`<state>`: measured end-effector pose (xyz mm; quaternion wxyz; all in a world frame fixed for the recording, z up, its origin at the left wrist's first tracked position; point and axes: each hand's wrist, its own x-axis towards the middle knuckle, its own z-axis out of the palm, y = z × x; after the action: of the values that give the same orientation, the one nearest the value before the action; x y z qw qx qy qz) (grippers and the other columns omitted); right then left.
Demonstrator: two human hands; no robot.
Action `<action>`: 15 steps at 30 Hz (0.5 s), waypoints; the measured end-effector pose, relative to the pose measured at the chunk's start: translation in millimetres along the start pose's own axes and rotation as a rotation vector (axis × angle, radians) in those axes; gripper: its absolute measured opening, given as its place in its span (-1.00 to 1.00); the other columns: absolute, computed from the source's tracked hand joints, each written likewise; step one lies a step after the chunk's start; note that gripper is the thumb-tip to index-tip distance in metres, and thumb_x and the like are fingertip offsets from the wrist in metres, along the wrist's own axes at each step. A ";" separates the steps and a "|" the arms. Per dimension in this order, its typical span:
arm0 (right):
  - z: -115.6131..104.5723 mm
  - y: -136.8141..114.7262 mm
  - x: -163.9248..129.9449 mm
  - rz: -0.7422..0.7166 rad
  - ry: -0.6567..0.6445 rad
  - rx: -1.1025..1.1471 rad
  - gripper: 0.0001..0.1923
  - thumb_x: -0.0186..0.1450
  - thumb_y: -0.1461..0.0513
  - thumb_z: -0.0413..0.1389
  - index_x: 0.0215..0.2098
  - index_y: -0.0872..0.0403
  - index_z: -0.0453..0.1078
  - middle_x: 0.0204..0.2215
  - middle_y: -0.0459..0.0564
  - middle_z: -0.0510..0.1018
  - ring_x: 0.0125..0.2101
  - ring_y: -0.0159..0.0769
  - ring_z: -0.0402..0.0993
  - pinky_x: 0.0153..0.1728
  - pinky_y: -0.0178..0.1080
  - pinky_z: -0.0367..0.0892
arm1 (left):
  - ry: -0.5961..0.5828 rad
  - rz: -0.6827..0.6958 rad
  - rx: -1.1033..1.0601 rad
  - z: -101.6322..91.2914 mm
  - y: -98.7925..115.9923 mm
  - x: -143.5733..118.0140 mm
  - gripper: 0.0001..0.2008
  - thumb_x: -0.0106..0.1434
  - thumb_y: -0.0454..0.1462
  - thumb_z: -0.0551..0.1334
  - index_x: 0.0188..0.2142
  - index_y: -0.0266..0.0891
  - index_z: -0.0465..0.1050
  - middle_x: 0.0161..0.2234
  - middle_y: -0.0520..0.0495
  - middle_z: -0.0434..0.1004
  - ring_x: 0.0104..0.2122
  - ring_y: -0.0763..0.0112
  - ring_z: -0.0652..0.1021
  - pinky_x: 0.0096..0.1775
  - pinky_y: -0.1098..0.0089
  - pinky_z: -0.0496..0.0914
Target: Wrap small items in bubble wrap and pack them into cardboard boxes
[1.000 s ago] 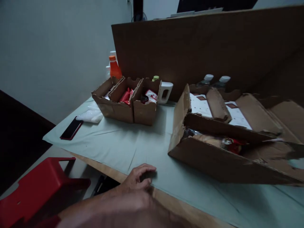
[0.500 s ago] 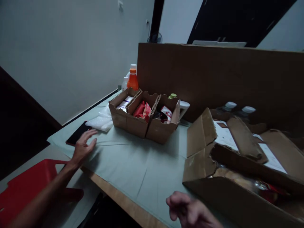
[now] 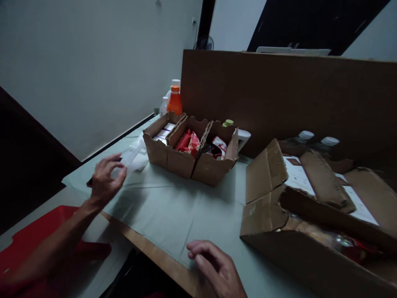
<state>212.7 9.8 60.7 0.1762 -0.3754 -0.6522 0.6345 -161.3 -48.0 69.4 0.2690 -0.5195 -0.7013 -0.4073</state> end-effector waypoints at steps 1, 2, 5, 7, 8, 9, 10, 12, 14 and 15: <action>7.8 -0.6 9.0 -0.005 -0.033 -0.010 -0.60 0.27 -0.12 0.19 -0.26 0.00 0.60 -0.22 0.13 0.65 -0.10 -0.01 0.56 -0.09 -0.07 0.46 | -0.032 0.032 -0.054 -4.6 23.8 -15.9 -1.00 0.30 -0.32 0.24 -0.27 -0.19 0.43 0.02 -0.21 0.56 0.03 0.15 0.57 0.08 0.12 0.39; 13.9 0.9 17.9 -0.011 -0.041 -0.008 -0.59 0.27 -0.12 0.20 -0.19 0.01 0.60 -0.23 0.11 0.66 -0.14 -0.04 0.57 -0.13 -0.08 0.46 | -0.081 0.059 -0.131 -9.1 47.4 -33.6 -0.96 0.31 -0.33 0.23 -0.23 -0.19 0.43 0.02 -0.22 0.56 0.03 0.17 0.56 0.06 0.15 0.41; 18.1 13.4 37.9 -0.045 0.083 -0.005 -0.53 0.23 -0.09 0.22 -0.07 0.05 0.55 -0.22 0.10 0.65 -0.19 -0.10 0.57 -0.19 -0.12 0.47 | -0.381 0.211 -0.408 -25.8 99.7 -83.0 -0.79 0.30 -0.29 0.26 -0.07 -0.21 0.42 0.09 -0.27 0.51 0.07 0.16 0.53 0.08 0.17 0.44; 10.4 23.8 42.7 -0.077 0.202 -0.041 -0.54 0.22 -0.07 0.21 -0.07 0.06 0.53 -0.17 0.11 0.65 -0.17 -0.10 0.57 -0.16 -0.10 0.47 | -0.478 0.232 -0.488 -37.2 106.7 -100.9 -0.77 0.30 -0.30 0.25 -0.04 -0.19 0.43 0.13 -0.27 0.47 0.11 0.14 0.49 0.13 0.13 0.42; 5.5 28.5 43.2 -0.096 0.241 -0.077 -0.55 0.23 -0.05 0.20 -0.07 0.06 0.52 -0.13 0.12 0.64 -0.14 -0.10 0.57 -0.11 -0.09 0.47 | -0.475 0.186 -0.472 -40.4 101.4 -104.1 -0.78 0.31 -0.32 0.23 -0.05 -0.18 0.44 0.13 -0.26 0.46 0.11 0.15 0.49 0.14 0.12 0.41; 1.4 32.4 43.6 -0.122 0.267 -0.128 -0.57 0.25 -0.04 0.19 -0.05 0.05 0.52 -0.07 0.13 0.63 -0.09 -0.09 0.56 -0.06 -0.06 0.45 | -0.456 0.111 -0.422 -40.9 91.8 -104.1 -0.79 0.32 -0.33 0.21 -0.05 -0.17 0.45 0.13 -0.25 0.46 0.11 0.15 0.49 0.13 0.11 0.41; -1.1 35.7 44.5 -0.155 0.287 -0.195 -0.58 0.26 -0.02 0.17 -0.05 0.04 0.52 -0.01 0.14 0.61 -0.02 -0.06 0.54 0.00 -0.03 0.43 | -0.438 0.028 -0.351 -38.5 79.5 -101.9 -0.79 0.33 -0.33 0.20 -0.04 -0.17 0.46 0.13 -0.25 0.46 0.10 0.14 0.49 0.12 0.09 0.42; 1.4 40.4 49.8 -0.227 0.298 -0.369 -0.59 0.27 -0.01 0.17 -0.03 0.05 0.52 0.10 0.19 0.55 0.10 0.02 0.46 0.12 0.07 0.34 | -0.443 -0.100 -0.212 -26.3 54.9 -94.3 -0.73 0.31 -0.28 0.21 0.00 -0.23 0.46 0.13 -0.31 0.45 0.11 0.04 0.48 0.13 -0.01 0.40; 13.6 43.5 59.6 -0.285 0.285 -0.552 -0.58 0.24 0.00 0.21 -0.05 0.07 0.53 0.17 0.25 0.50 0.18 0.12 0.38 0.17 0.17 0.27 | -0.517 -0.155 -0.134 -9.7 39.6 -86.8 -0.58 0.24 -0.22 0.26 0.08 -0.30 0.43 0.17 -0.39 0.40 0.17 -0.10 0.42 0.16 -0.13 0.34; 22.0 44.5 65.0 -0.314 0.267 -0.626 -0.60 0.22 0.02 0.24 -0.07 0.07 0.53 0.17 0.27 0.49 0.19 0.16 0.36 0.16 0.21 0.26 | -0.564 -0.148 -0.131 -2.0 37.1 -83.9 -0.50 0.20 -0.21 0.28 0.12 -0.31 0.40 0.20 -0.40 0.37 0.21 -0.15 0.38 0.19 -0.17 0.31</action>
<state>166.4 37.0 -0.9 0.2315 -0.3858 -0.8356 0.3150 -99.8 -87.7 14.1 -0.0010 -0.5759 -0.7566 -0.3097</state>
